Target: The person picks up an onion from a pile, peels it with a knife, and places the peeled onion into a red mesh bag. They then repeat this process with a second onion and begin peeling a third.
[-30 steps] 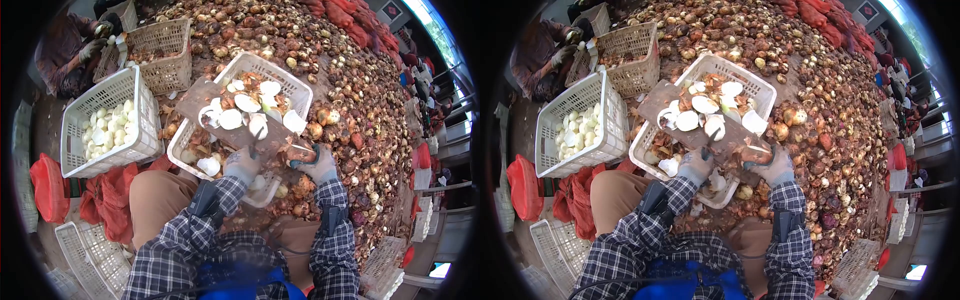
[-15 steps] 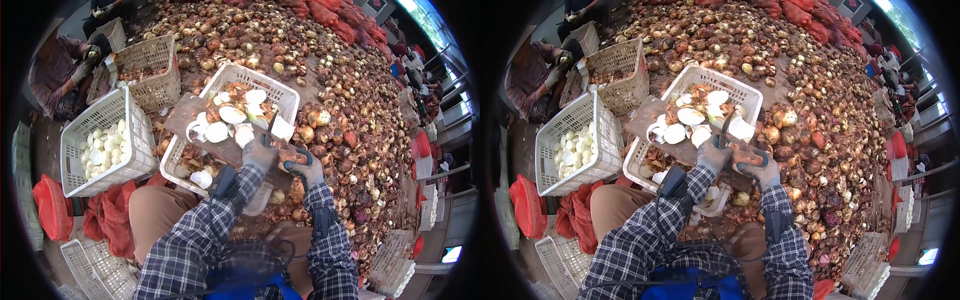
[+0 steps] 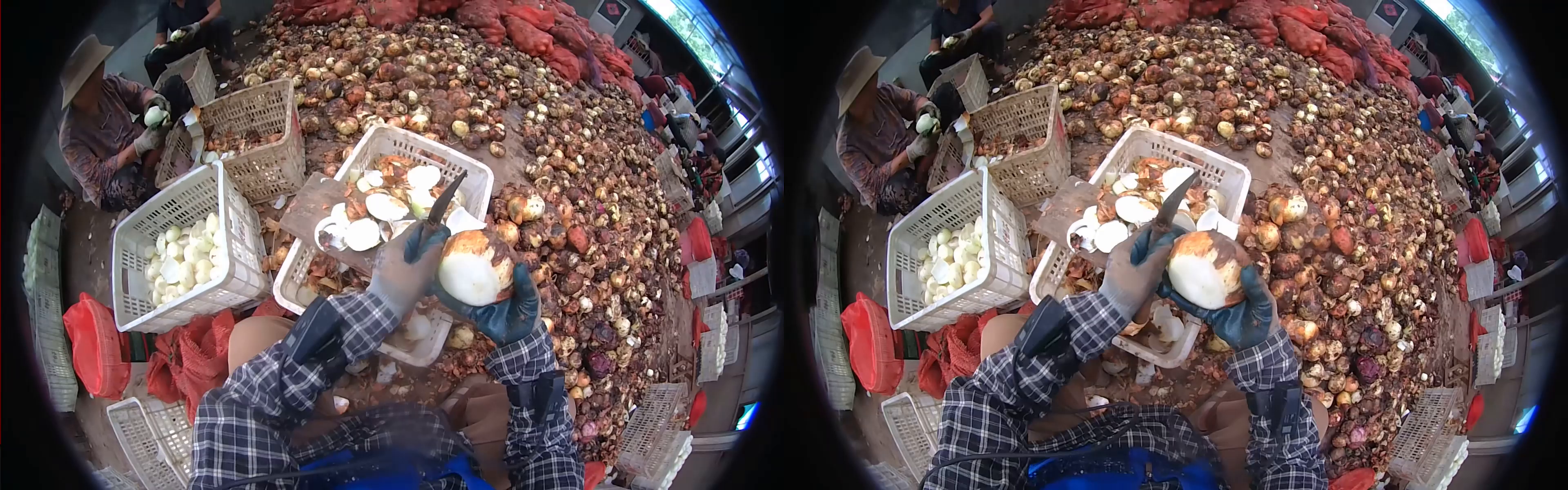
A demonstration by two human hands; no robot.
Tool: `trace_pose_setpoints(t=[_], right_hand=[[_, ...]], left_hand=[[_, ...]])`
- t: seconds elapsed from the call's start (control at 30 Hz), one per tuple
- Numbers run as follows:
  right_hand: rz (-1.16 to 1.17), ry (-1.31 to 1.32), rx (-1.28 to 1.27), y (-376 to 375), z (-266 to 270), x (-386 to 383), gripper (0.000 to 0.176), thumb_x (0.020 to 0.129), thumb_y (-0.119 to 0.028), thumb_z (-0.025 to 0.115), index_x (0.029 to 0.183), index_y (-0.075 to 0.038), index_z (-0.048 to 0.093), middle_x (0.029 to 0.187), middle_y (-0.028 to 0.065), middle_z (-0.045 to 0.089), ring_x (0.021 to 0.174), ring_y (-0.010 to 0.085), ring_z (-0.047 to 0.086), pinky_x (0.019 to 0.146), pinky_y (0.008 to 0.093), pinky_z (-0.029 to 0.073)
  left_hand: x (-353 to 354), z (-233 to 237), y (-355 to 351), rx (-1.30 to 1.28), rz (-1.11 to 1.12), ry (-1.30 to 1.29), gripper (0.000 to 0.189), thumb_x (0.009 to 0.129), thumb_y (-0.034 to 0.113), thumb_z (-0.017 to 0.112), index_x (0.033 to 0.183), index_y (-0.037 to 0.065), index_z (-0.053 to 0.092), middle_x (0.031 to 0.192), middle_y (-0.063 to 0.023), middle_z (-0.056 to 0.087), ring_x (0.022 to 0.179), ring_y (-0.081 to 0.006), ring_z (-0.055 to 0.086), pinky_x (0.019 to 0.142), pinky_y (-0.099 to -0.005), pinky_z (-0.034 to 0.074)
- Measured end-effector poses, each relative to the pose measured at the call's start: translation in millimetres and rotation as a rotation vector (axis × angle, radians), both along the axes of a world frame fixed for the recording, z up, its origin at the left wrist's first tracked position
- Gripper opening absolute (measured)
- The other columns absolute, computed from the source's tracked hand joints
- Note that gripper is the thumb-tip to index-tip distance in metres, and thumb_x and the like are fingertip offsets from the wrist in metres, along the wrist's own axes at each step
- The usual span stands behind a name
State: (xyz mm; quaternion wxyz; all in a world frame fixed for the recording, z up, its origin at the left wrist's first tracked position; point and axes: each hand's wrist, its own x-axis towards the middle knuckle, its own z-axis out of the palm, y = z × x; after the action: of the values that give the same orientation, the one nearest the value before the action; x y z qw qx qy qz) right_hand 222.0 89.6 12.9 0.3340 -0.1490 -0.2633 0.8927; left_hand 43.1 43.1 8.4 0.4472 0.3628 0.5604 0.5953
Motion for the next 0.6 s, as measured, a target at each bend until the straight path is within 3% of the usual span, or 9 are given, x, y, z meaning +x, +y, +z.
trace_pose_setpoints(t=[0.03,0.07,0.17,0.3,0.33,0.43,0.5,0.53,0.6], right_hand=[[0.011,-0.073,0.069,-0.7,3.0,-1.2,0.086,0.081,-0.050,0.068,0.143,-0.004,0.030,0.142,0.0193,0.040,0.128,0.0373,0.043,0.106,0.0576,0.036],[0.032,-0.153,0.171,-2.8,9.0,-1.9,0.092,0.077,-0.050,0.071,0.143,-0.002,0.029,0.141,0.0199,0.040,0.128,0.0376,0.043,0.105,0.0575,0.037],[0.133,-0.139,0.262,-3.2,18.0,1.1,0.090,0.074,-0.039,0.077,0.138,0.007,0.032,0.136,0.0213,0.044,0.122,0.0350,0.050,0.102,0.0477,0.046],[0.041,-0.068,0.244,-22.1,15.4,-1.7,0.100,0.073,-0.058,0.071,0.137,0.008,0.033,0.135,0.0240,0.045,0.122,0.0350,0.050,0.102,0.0463,0.047],[0.016,-0.176,0.358,-22.4,10.4,-2.7,0.103,0.072,-0.065,0.066,0.139,0.006,0.033,0.137,0.0239,0.043,0.121,0.0350,0.051,0.101,0.0449,0.048],[-0.088,-0.262,0.484,-21.0,-3.8,0.8,0.099,0.074,-0.064,0.065,0.141,0.001,0.033,0.138,0.0216,0.044,0.120,0.0343,0.052,0.101,0.0443,0.047],[-0.167,-0.434,0.659,-19.3,11.2,3.1,0.106,0.061,-0.069,0.072,0.137,-0.002,0.041,0.135,0.0173,0.048,0.117,0.0286,0.055,0.101,0.0404,0.046],[-0.178,-0.543,0.753,-16.7,19.6,7.7,0.107,0.058,-0.069,0.075,0.135,-0.001,0.044,0.134,0.0163,0.050,0.116,0.0274,0.056,0.100,0.0393,0.046],[-0.283,-0.625,0.867,-12.3,28.0,8.7,0.108,0.053,-0.065,0.081,0.131,0.000,0.048,0.128,0.0147,0.054,0.113,0.0245,0.058,0.099,0.0374,0.046]], left_hand=[[-0.6,1.7,-4.8,0.024,0.026,0.104,0.024,0.089,0.009,0.060,0.109,-0.004,0.059,0.099,-0.0081,0.067,0.086,-0.0097,0.060,0.073,-0.0236,0.050],[0.2,-6.5,-6.4,0.199,0.103,0.166,0.026,0.089,0.014,0.058,0.110,-0.001,0.059,0.084,-0.0098,0.067,0.073,-0.0131,0.061,0.068,-0.0290,0.050],[0.3,-13.0,-14.5,0.240,0.105,0.092,0.027,0.088,0.013,0.060,0.110,-0.001,0.059,0.087,-0.0121,0.068,0.075,-0.0147,0.063,0.069,-0.0303,0.051],[-5.5,2.0,-25.7,0.430,0.097,0.344,0.029,0.087,0.011,0.061,0.113,-0.001,0.058,0.091,-0.0160,0.068,0.079,-0.0232,0.068,0.069,-0.0330,0.052],[-5.6,-0.1,-26.8,0.442,0.109,0.328,0.030,0.087,0.010,0.060,0.115,0.000,0.058,0.094,-0.0167,0.067,0.080,-0.0261,0.067,0.070,-0.0336,0.052],[-17.4,10.3,-35.2,0.362,-0.027,0.602,0.040,0.090,0.005,0.054,0.128,-0.006,0.045,0.113,-0.0177,0.062,0.101,-0.0213,0.063,0.086,-0.0314,0.050],[-17.9,33.2,-36.9,0.287,-0.110,0.351,0.042,0.088,-0.001,0.053,0.128,-0.006,0.045,0.111,-0.0172,0.063,0.098,-0.0213,0.064,0.085,-0.0312,0.051],[-27.1,29.9,-37.1,0.333,-0.132,0.505,0.043,0.086,-0.005,0.051,0.129,-0.005,0.045,0.107,-0.0165,0.064,0.096,-0.0199,0.064,0.084,-0.0302,0.051],[-33.0,35.8,-48.8,0.220,-0.181,0.316,0.038,0.085,0.001,0.054,0.123,-0.003,0.051,0.098,-0.0148,0.064,0.084,-0.0190,0.065,0.072,-0.0299,0.053]])
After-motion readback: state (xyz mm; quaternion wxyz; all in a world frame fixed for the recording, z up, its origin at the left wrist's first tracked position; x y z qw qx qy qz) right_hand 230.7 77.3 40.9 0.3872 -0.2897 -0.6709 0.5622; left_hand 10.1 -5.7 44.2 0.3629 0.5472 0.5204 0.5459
